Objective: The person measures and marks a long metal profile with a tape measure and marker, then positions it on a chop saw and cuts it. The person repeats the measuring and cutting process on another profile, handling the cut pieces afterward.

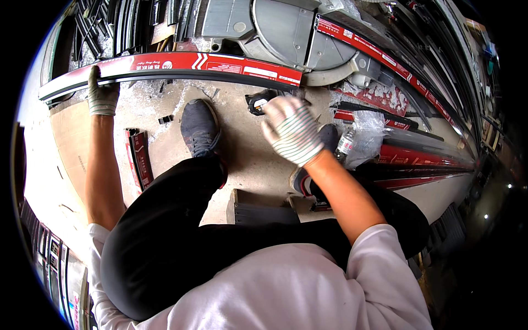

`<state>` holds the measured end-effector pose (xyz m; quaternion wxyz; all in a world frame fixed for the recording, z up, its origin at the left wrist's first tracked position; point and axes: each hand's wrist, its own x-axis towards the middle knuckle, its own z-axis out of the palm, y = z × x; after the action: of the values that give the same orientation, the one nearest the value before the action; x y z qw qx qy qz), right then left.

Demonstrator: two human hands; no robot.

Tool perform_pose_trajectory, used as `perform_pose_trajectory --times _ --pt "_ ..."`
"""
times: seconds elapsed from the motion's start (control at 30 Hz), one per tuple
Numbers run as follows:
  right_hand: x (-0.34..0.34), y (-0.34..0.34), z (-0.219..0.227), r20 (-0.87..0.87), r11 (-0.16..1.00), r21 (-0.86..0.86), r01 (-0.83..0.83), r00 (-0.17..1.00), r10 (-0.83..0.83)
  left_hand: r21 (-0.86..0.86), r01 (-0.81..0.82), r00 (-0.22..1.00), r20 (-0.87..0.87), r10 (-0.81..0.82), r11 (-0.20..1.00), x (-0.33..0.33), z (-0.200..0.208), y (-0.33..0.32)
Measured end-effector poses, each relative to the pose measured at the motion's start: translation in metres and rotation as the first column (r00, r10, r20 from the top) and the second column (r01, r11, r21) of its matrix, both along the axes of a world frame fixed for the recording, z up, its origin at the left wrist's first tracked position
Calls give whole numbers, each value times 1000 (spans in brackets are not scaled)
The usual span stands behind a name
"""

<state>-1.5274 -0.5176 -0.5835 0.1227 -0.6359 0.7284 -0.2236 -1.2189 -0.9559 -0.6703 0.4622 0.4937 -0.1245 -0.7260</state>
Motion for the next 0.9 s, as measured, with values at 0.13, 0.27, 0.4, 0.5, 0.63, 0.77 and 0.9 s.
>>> perform_pose_trajectory --times 0.13,0.27,0.4,0.5,0.63,0.77,0.9 --pt "33 3 -27 12 961 276 12 1000 -16 59 42 998 -38 -39 997 1 3 5" --pt "37 -4 -55 -108 934 345 97 992 -63 31 36 999 -22 -35 999 -1 6 10" --pt "36 -10 -80 -194 888 450 92 981 -3 27 81 996 19 -81 996 0 8 17" --pt "29 -11 -94 -261 892 446 77 964 47 50 120 992 21 -122 991 -1 9 31" --pt "28 -7 -121 -337 918 390 73 939 68 80 178 982 -77 -172 981 9 7 64" --pt "31 -6 -113 -128 897 442 26 991 34 135 268 962 25 -273 954 15 3 118" --pt "45 -7 -83 111 903 427 50 988 -107 165 601 787 47 -615 782 12 -5 174"
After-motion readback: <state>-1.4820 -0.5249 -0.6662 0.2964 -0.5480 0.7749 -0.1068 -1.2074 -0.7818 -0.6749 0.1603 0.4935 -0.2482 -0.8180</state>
